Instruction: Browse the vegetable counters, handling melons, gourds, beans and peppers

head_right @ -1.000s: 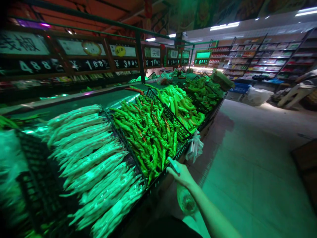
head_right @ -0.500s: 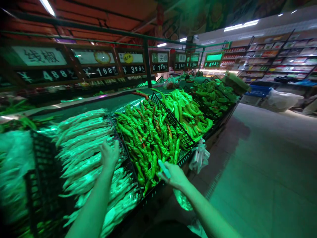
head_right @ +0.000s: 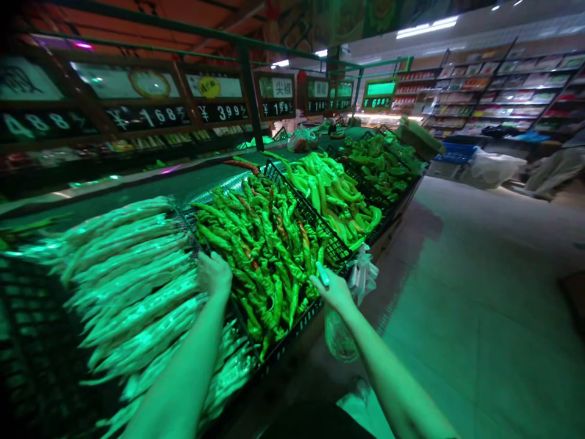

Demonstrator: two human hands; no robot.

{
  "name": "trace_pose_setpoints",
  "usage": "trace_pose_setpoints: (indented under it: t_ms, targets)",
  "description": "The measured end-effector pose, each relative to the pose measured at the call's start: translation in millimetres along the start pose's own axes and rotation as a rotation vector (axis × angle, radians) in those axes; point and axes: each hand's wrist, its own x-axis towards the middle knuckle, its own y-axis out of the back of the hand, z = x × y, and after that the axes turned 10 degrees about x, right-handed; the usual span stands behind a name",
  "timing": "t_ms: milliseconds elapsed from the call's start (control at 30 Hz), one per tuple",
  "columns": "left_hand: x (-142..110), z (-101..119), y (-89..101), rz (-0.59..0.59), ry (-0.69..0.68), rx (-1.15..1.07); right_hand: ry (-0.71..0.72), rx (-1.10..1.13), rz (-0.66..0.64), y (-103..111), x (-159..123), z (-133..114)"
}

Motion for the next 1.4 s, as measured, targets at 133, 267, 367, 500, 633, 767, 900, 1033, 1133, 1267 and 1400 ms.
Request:
trace_pose_setpoints:
  t_ms: [133, 267, 367, 500, 633, 767, 900, 1033, 1133, 1267, 1400]
  targets:
    - [0.4, -2.5, -5.6, 0.027, -0.004, 0.001, -0.028, -0.012, 0.041, 20.0, 9.7, -8.5]
    - [2.4, -5.0, -7.9, 0.036, -0.003, -0.006, 0.135, 0.076, -0.241, -10.2, -10.8, -61.3]
    - [3.2, -5.9, -5.9, 0.022, 0.003, -0.015, 0.268, 0.077, -0.430, -43.9, -28.1, -104.0]
    - [3.6, -6.8, -2.7, 0.003, 0.008, -0.019, 0.307, 0.018, -0.460, -65.1, -28.4, -127.4]
    - [4.5, -8.5, -4.5, -0.001, 0.012, -0.025, 0.111, 0.092, -0.276, -39.4, 0.7, -104.9]
    - [4.6, -8.8, -8.0, 0.014, 0.003, -0.033, -0.036, 0.058, -0.082, 13.2, 35.9, -66.9]
    - [4.1, -7.8, -10.1, 0.027, -0.006, -0.035, -0.058, 0.032, -0.030, 34.8, 47.0, -62.0]
    - [4.5, -9.2, -10.0, 0.028, -0.011, -0.038, 0.102, 0.111, -0.219, -1.8, 29.8, -102.9]
    - [5.1, -11.8, -7.8, 0.026, -0.015, -0.041, 0.232, 0.177, -0.413, -41.3, 13.6, -140.4]
    - [5.7, -14.7, -6.8, 0.023, -0.018, -0.045, 0.254, 0.178, -0.439, -63.2, 10.1, -162.8]
    - [5.5, -14.8, -9.5, 0.024, -0.018, -0.052, 0.123, 0.141, -0.292, -35.5, 37.2, -143.8]
